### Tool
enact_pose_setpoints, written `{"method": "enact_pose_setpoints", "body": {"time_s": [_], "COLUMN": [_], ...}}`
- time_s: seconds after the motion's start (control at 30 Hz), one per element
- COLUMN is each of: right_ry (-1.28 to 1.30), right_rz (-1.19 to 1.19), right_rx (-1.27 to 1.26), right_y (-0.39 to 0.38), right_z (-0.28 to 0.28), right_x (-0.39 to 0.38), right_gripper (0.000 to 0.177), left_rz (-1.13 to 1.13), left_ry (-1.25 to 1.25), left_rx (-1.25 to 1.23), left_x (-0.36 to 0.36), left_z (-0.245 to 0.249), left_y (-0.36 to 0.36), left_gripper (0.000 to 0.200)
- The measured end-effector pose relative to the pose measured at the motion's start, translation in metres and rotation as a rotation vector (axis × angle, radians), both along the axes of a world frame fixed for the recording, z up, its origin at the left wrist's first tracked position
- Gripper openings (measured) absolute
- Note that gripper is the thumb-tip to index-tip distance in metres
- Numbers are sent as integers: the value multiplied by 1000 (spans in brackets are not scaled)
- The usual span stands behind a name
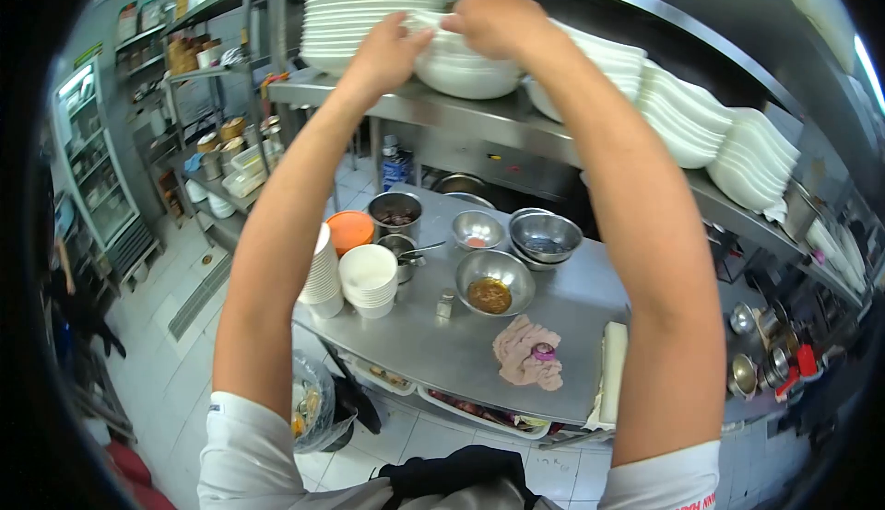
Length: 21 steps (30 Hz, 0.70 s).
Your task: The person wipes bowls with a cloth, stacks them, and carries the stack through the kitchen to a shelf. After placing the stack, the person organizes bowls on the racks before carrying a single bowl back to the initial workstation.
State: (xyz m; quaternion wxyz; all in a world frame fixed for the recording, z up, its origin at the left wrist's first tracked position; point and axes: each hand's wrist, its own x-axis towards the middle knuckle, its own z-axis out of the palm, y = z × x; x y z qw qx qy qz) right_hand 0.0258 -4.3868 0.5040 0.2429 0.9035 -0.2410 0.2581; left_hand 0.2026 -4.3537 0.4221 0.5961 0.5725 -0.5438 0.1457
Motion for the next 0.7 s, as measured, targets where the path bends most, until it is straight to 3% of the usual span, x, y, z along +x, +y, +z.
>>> {"method": "enact_pose_setpoints", "body": {"time_s": [0.1, 0.13, 0.17, 0.23, 0.3, 0.33, 0.4, 0.43, 0.47, 0.5, 0.53, 0.57, 0.6, 0.63, 0.67, 0.7], "right_ry": [55, 111, -48, -235, -533, -648, -786, -785, -659, -743, -835, -893, -915, -928, -946, -965], "right_rz": [-20, -59, -42, 193, 361, 398, 609, 631, 507, 500, 466, 406, 374, 374, 651, 690], "right_rx": [-89, -107, -96, -375, -227, -109, -37, -141, -195, -213, -206, -186, -129, -52, 188, 306], "right_y": [-9, -11, -9, -16, 16, 33, 70, 86, 76, 99, 132, 161, 181, 195, 195, 194], "right_z": [-4, -1, -10, -15, -24, -32, -69, -93, -128, -156, -185, -211, -239, -270, -314, -355], "right_x": [3, 6, 5, 2, -4, -12, -39, -57, -97, -108, -113, -118, -122, -121, -131, -134], "right_gripper": [32, 34, 37, 41, 48, 46, 36, 36, 43, 34, 25, 18, 15, 18, 38, 44], "left_rz": [-257, -218, -139, -74, -27, -63, -404, -707, -843, -832, -734, -874, -1091, -1122, -1073, -880], "left_ry": [66, 145, 163, 170, 141, 157, 332, 410, 442, 426, 229, 38, 364, 346, 580, 662], "left_rx": [168, 97, 50, 18, -287, -419, -452, -566, -466, -399, -329, -276, 171, 346, 487, 500], "left_x": [-1, -8, -14, -24, -31, -34, -55, -66, -78, -89, -94, -94, -104, -107, -120, -133], "left_z": [-2, -5, -6, -4, -18, -26, -53, -77, -105, -143, -176, -211, -255, -305, -355, -400], "left_y": [-1, 2, 6, 25, 35, 43, 101, 121, 160, 182, 213, 227, 256, 267, 284, 300], "left_gripper": [66, 67, 69, 78, 78, 76, 60, 42, 29, 18, 18, 23, 31, 33, 33, 34]}}
